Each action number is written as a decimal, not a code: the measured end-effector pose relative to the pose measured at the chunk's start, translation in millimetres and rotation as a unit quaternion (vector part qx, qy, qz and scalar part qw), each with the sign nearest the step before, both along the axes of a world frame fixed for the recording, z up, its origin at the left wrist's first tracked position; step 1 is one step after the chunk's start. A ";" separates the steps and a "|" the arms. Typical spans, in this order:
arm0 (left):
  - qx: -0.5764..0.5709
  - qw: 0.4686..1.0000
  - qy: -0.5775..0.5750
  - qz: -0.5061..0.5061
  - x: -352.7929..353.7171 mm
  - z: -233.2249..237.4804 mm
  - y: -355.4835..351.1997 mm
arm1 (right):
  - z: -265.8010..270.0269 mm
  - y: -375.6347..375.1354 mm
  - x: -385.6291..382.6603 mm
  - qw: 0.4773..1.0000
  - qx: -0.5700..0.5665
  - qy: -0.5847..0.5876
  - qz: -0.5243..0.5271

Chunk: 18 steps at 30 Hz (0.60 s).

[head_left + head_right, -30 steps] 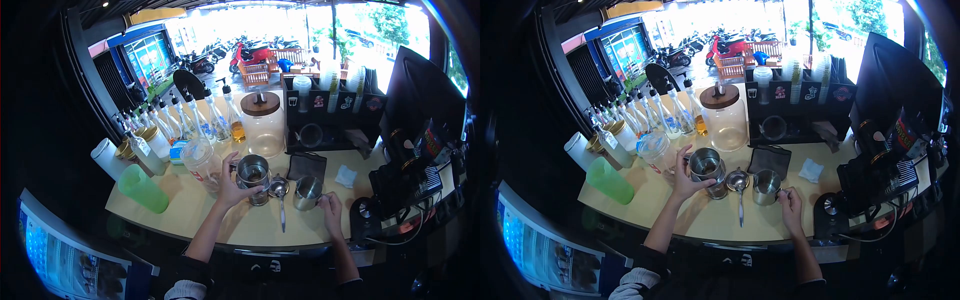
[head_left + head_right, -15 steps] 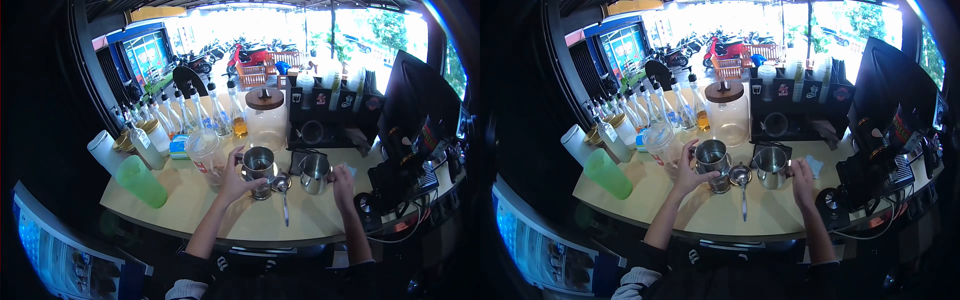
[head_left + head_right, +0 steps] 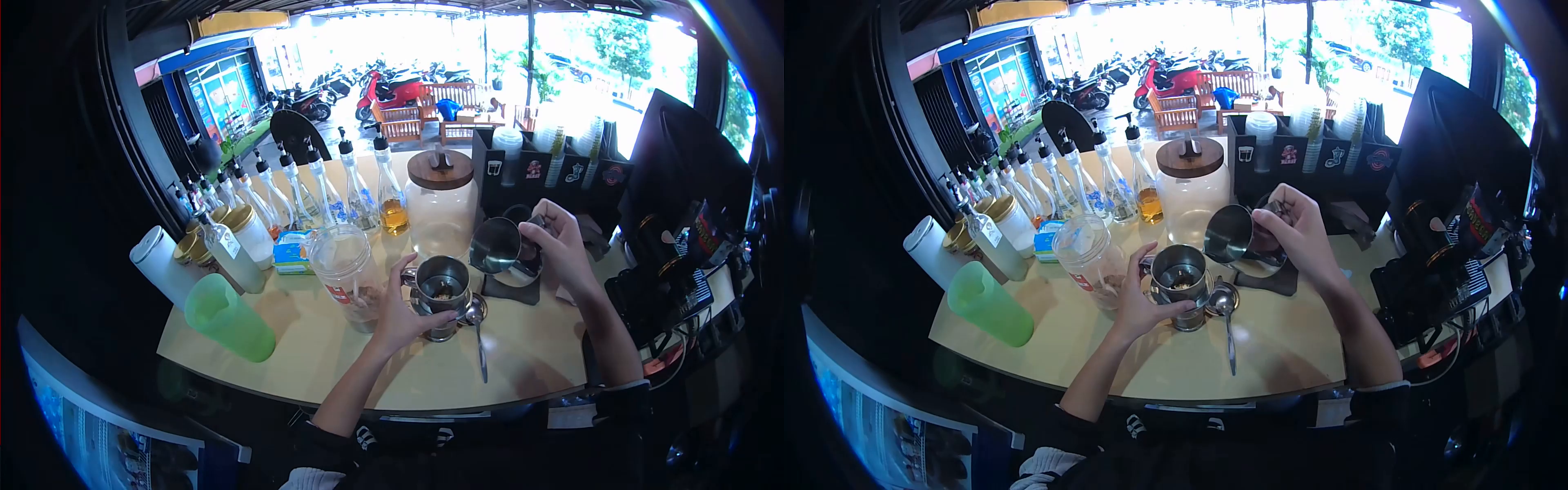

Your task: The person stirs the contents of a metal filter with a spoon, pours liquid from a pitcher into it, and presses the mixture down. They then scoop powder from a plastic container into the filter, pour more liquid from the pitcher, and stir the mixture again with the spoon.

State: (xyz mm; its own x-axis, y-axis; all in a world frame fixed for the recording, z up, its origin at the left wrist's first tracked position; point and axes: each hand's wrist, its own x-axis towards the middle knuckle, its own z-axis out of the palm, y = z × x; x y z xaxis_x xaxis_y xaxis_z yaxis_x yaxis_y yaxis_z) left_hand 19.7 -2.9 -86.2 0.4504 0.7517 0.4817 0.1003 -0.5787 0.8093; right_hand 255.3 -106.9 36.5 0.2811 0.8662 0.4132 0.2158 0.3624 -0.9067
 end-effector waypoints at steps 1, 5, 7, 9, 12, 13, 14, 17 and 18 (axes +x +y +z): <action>-0.004 1.000 0.001 -0.001 -0.3 0.7 -0.2 | 2.0 5.3 0.1 1.000 -0.004 0.001 -0.001; 0.003 1.000 0.012 0.006 -0.3 3.8 -1.1 | 11.8 17.9 -8.1 1.000 -0.002 -0.027 0.015; 0.002 1.000 0.011 0.002 0.1 2.7 0.2 | 16.4 22.6 -8.9 0.997 -0.005 -0.075 0.029; 0.024 1.000 0.007 0.003 0.5 1.6 1.5 | 20.9 25.6 -11.9 0.994 -0.008 -0.100 0.033; 0.017 1.000 0.005 -0.001 0.6 1.5 1.8 | 21.9 30.4 -12.7 0.987 -0.008 -0.156 0.033; 0.015 1.000 0.005 -0.002 0.8 1.6 1.8 | 21.9 31.7 -13.5 0.982 -0.004 -0.186 0.029; 0.019 1.000 0.004 -0.002 1.0 1.8 1.8 | 25.5 30.1 -18.4 0.982 -0.005 -0.186 0.029; -0.001 1.000 0.002 -0.013 0.6 0.2 2.7 | 34.6 25.3 -28.4 0.983 -0.031 -0.178 0.026; -0.024 0.999 0.002 -0.026 0.3 -0.3 3.0 | 32.6 27.7 -25.9 0.978 -0.025 -0.205 0.028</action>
